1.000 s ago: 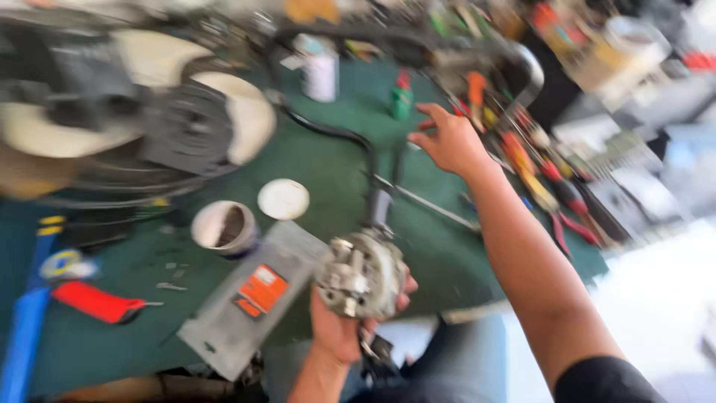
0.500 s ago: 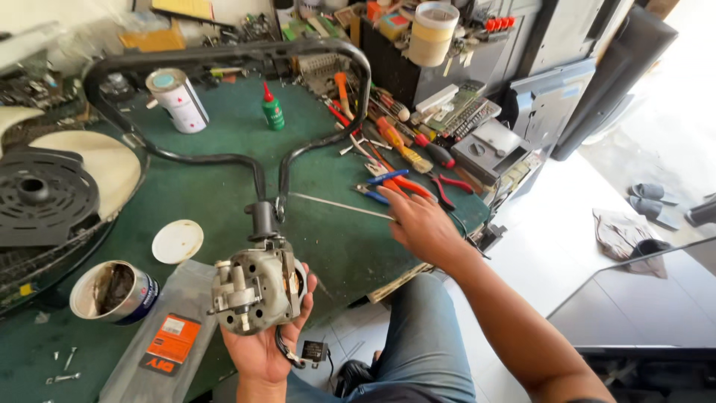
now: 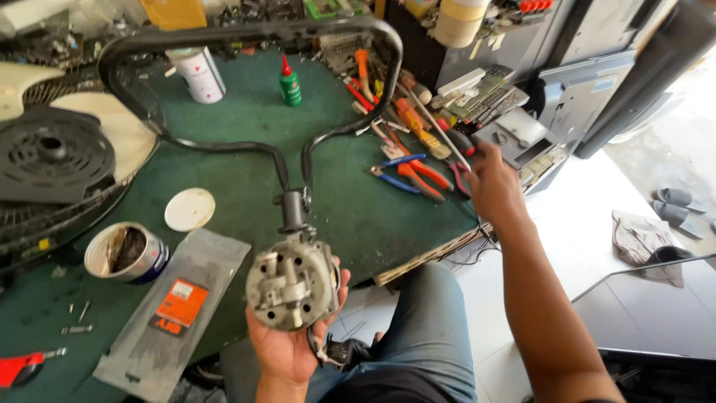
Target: The person holds a motor housing and uses a screwdriver to tighten screws on its casing. They then use pliers to strip the ends of wires and connect them to terminals on the motor.
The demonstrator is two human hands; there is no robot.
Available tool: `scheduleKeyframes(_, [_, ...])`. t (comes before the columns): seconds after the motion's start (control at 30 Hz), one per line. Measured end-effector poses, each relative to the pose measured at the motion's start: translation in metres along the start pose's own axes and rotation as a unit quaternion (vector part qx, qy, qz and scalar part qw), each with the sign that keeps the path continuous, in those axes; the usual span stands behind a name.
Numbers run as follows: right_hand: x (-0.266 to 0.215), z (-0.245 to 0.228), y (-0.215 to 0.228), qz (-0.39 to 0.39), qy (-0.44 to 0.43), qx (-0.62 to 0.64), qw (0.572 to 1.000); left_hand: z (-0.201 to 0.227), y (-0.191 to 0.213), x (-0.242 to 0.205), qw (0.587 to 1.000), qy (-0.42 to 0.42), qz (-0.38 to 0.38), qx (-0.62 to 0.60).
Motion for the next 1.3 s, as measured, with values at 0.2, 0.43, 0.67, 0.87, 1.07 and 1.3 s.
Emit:
scheduleKeyframes(0.2, [0.057,-0.026,-0.01,0.06,0.07,-0.067,0.993,-0.007,-0.02,0.005,0.999,-0.01,0.031,0.038])
scheduleKeyframes(0.43, [-0.11,-0.184,0.0,-0.11,0.207,0.368,0.9,-0.019,0.017,0.003,0.985,-0.058,0.147,0.065])
scheduleKeyframes(0.67, [-0.143,-0.208,-0.012,-0.261,0.127,0.31,0.905,-0.03,-0.01,0.013,0.972,-0.095,0.141,0.162])
scheduleKeyframes(0.87, [-0.139,-0.191,-0.027,-0.217,0.143,0.195,0.946,-0.031,-0.008,0.014,0.934,-0.102,0.178,0.293])
scheduleKeyframes(1.07, [-0.137,-0.196,-0.023,-0.201,0.182,0.183,0.945,-0.026,-0.018,0.012,0.907,-0.089,0.166,0.376])
scheduleKeyframes(1.3, [-0.134,-0.184,-0.024,-0.219,0.162,0.209,0.939,-0.03,-0.021,0.013,0.876,-0.129,0.18,0.428])
Point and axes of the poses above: each hand's wrist, its own x-axis towards the middle knuckle, its own y-axis out of the back of the hand, z = x × y, the point moved 9 cm from there along x, towards the middle knuckle, and after that the axes turned 6 degrees about y, right-handed, at the moved point
